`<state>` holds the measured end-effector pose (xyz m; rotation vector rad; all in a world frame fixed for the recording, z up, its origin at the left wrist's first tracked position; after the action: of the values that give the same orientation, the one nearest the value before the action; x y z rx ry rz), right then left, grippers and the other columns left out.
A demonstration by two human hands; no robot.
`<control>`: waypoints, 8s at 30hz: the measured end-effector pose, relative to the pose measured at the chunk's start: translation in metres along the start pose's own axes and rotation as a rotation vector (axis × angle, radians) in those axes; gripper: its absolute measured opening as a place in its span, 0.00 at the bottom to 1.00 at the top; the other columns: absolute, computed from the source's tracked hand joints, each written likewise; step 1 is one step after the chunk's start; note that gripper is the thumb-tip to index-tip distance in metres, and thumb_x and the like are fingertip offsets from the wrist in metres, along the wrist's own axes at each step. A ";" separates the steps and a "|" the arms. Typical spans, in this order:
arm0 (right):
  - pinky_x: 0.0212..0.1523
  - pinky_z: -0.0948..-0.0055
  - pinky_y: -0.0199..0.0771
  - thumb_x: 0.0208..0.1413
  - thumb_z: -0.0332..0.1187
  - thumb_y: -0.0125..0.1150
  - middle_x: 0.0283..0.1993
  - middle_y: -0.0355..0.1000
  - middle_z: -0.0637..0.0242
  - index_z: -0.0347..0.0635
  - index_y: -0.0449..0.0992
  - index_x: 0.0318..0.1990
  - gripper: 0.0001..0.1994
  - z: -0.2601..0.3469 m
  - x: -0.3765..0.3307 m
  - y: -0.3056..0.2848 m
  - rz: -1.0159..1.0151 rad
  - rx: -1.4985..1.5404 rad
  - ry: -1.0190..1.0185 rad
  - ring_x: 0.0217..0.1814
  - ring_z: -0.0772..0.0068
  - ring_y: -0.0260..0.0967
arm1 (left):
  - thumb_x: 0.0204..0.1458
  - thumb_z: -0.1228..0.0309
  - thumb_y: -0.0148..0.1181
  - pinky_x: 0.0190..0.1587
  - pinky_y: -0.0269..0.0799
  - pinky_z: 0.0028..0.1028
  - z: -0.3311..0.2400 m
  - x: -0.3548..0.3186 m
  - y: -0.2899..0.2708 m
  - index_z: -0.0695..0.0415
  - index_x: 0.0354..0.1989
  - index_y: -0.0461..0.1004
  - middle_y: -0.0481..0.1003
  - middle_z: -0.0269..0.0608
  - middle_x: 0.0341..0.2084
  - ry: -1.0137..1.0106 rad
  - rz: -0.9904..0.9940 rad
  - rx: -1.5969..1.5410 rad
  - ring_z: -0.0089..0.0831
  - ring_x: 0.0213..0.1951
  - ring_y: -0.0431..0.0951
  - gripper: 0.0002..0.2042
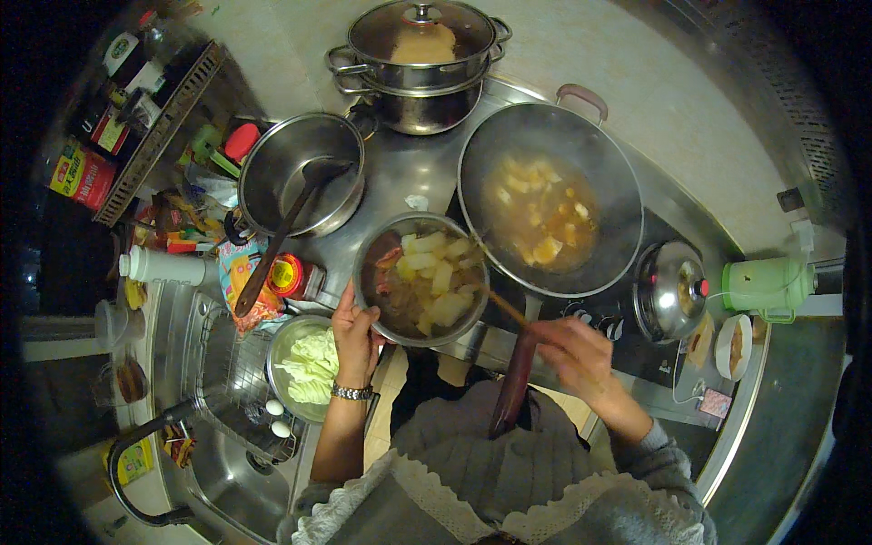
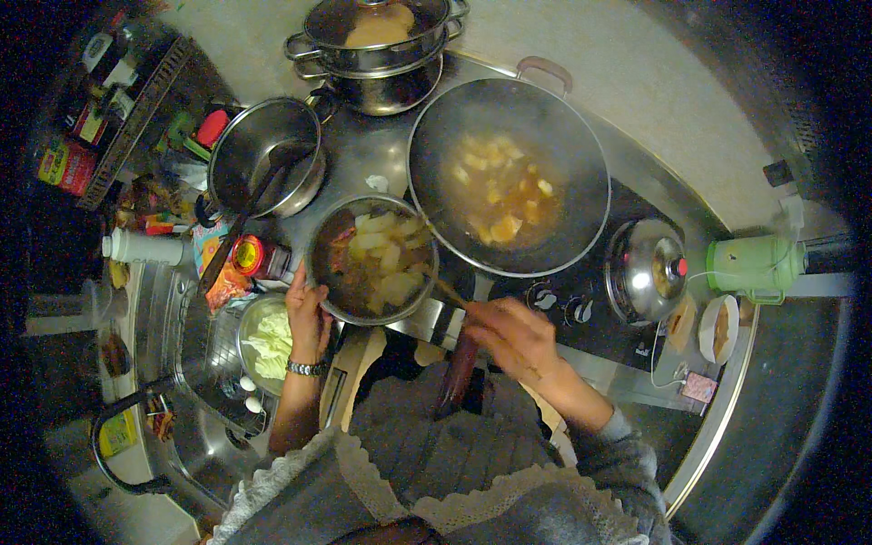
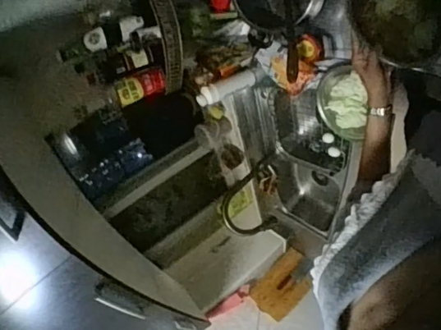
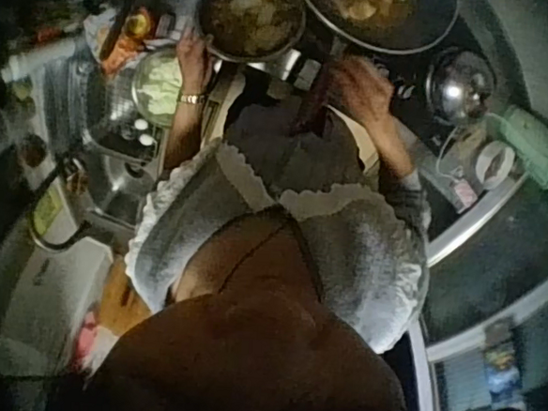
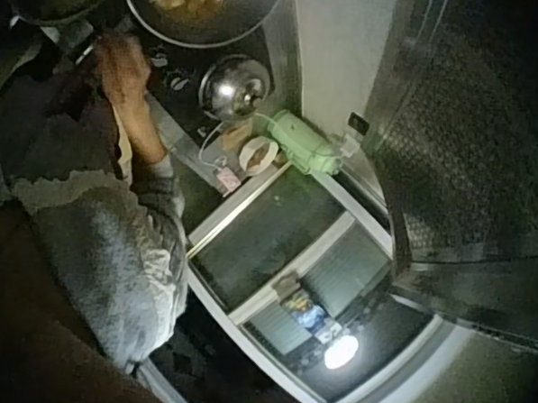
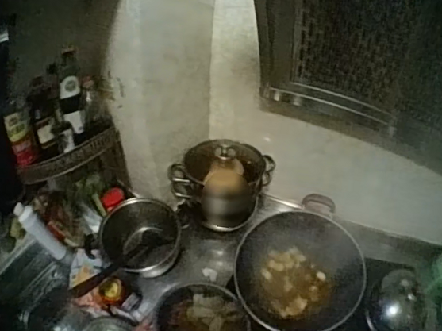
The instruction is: The person peels and washes ginger, then chops it and adds it to a simmering pot. They stir the pot with chopsticks and transfer some cooked contents into a separate bowl.
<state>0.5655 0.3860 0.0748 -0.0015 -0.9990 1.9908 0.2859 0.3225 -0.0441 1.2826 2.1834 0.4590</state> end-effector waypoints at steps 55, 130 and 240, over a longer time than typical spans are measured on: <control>0.29 0.73 0.75 0.42 0.26 0.63 0.36 0.71 0.53 0.29 0.73 0.37 0.13 0.013 -0.010 0.003 0.143 0.015 -0.151 0.31 0.63 0.73 | 0.42 0.79 0.49 0.54 0.64 0.29 0.010 0.003 -0.009 0.63 0.57 0.57 0.68 0.43 0.49 0.043 0.040 -0.100 0.32 0.49 0.69 0.28; 0.25 0.79 0.78 0.51 0.30 0.59 0.27 0.73 0.65 0.37 0.73 0.35 0.07 -0.209 0.069 -0.041 -0.149 0.845 1.113 0.21 0.78 0.71 | 0.40 0.81 0.49 0.54 0.64 0.29 0.004 -0.001 -0.006 0.64 0.58 0.56 0.67 0.45 0.50 -0.001 0.043 -0.054 0.33 0.50 0.69 0.29; 0.22 0.78 0.75 0.49 0.29 0.60 0.22 0.71 0.63 0.34 0.72 0.30 0.07 -0.081 0.085 -0.005 -0.221 0.724 0.839 0.20 0.74 0.71 | 0.43 0.85 0.46 0.50 0.68 0.28 0.012 0.002 -0.008 0.63 0.58 0.56 0.67 0.44 0.49 -0.011 0.040 -0.130 0.30 0.48 0.71 0.29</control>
<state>0.5459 0.5002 0.0533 -0.2889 0.2549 1.7704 0.2868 0.3207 -0.0589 1.2572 2.0855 0.5983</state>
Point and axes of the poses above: each hand's wrist, its own x-axis towards the middle knuckle, its own y-axis out of the palm, z = x × y, the point moved 2 cm from there along x, towards the middle knuckle
